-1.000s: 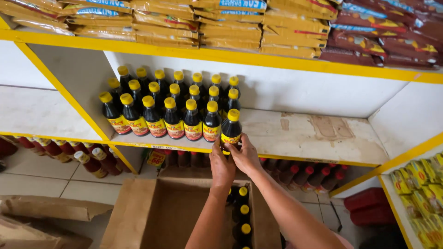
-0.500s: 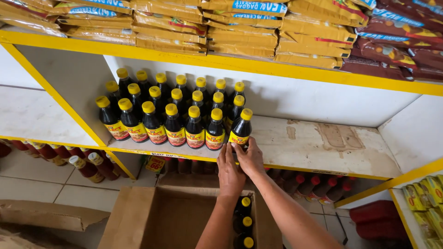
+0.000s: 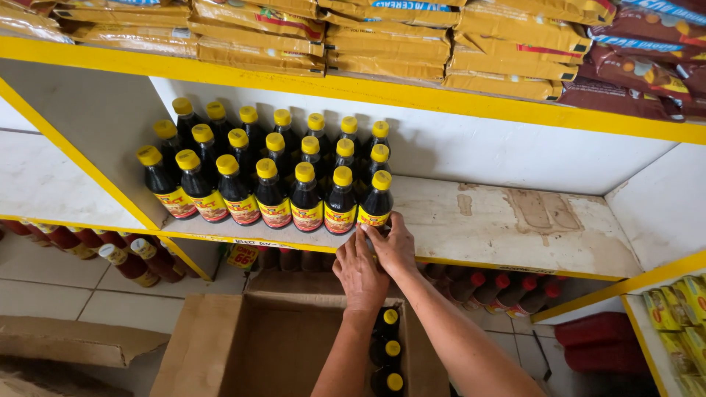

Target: Unpack bottles of sauce from a cardboard box and arrange them neatly on a grocery store shelf.

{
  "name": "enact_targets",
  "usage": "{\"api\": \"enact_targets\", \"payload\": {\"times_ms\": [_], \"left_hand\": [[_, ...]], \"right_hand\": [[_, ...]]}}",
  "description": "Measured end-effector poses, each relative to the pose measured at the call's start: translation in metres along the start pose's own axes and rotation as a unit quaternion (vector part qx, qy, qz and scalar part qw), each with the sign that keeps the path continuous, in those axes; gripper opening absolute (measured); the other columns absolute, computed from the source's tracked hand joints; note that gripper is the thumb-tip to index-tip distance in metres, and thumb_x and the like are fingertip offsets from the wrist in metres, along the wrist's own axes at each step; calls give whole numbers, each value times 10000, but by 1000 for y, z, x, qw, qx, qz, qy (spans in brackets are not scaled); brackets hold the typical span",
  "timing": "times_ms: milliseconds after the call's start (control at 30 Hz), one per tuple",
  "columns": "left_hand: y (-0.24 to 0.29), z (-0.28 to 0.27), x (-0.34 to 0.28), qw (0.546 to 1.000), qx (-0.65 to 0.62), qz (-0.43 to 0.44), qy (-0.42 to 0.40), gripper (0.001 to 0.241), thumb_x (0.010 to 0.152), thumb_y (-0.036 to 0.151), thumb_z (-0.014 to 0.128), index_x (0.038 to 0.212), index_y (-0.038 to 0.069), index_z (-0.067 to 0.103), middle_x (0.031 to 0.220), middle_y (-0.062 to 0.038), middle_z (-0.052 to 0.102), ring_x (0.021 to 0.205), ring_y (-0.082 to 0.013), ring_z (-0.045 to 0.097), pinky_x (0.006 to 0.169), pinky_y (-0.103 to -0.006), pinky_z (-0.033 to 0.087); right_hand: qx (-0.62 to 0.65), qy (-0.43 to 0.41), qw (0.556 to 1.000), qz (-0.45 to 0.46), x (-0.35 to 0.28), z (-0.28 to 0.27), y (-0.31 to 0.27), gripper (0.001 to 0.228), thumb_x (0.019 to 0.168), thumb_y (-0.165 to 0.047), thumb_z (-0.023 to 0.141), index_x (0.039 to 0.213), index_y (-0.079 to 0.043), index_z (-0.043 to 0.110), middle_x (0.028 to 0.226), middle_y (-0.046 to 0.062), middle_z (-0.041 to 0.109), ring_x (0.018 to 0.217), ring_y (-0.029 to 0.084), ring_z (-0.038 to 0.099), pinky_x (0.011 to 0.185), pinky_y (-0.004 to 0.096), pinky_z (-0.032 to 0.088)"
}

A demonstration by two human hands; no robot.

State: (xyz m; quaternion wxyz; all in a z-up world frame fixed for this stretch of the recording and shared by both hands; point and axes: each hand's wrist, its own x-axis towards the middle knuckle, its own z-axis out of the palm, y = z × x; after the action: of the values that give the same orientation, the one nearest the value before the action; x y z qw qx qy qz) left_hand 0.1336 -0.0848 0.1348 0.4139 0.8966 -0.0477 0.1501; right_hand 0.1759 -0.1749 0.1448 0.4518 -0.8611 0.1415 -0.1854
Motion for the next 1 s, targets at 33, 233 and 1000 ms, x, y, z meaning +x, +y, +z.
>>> {"api": "enact_targets", "payload": {"times_ms": [33, 233, 1000], "left_hand": [[0, 0, 0, 1000, 0, -1, -1, 819, 822, 230, 723, 1531, 21, 370, 1442, -150, 499, 1310, -388, 443, 1065, -587, 336], [-2, -2, 1, 1000, 2, -9, -1, 814, 793, 181, 712, 1527, 55, 384, 1464, -133, 489, 1321, -383, 438, 1064, -590, 337], [-9, -12, -4, 999, -30, 10, -30, 834, 813, 206, 728, 1562, 108, 373, 1490, -110, 490, 1319, -398, 449, 1051, -563, 400]], "right_hand": [[-1, 0, 1000, 1, 0, 1, 1, 555, 831, -403, 806, 1179, -37, 577, 937, 153, 765, 858, 286, 756, 780, 402, 583], [21, -11, 1000, 16, -2, -2, -5, 567, 825, -384, 818, 1199, -26, 587, 980, 132, 774, 898, 242, 763, 811, 375, 595], [-21, 10, 999, -47, -8, 14, 18, 562, 847, -136, 713, 1374, -62, 533, 1251, 180, 627, 1116, 348, 644, 966, 432, 524]]}}
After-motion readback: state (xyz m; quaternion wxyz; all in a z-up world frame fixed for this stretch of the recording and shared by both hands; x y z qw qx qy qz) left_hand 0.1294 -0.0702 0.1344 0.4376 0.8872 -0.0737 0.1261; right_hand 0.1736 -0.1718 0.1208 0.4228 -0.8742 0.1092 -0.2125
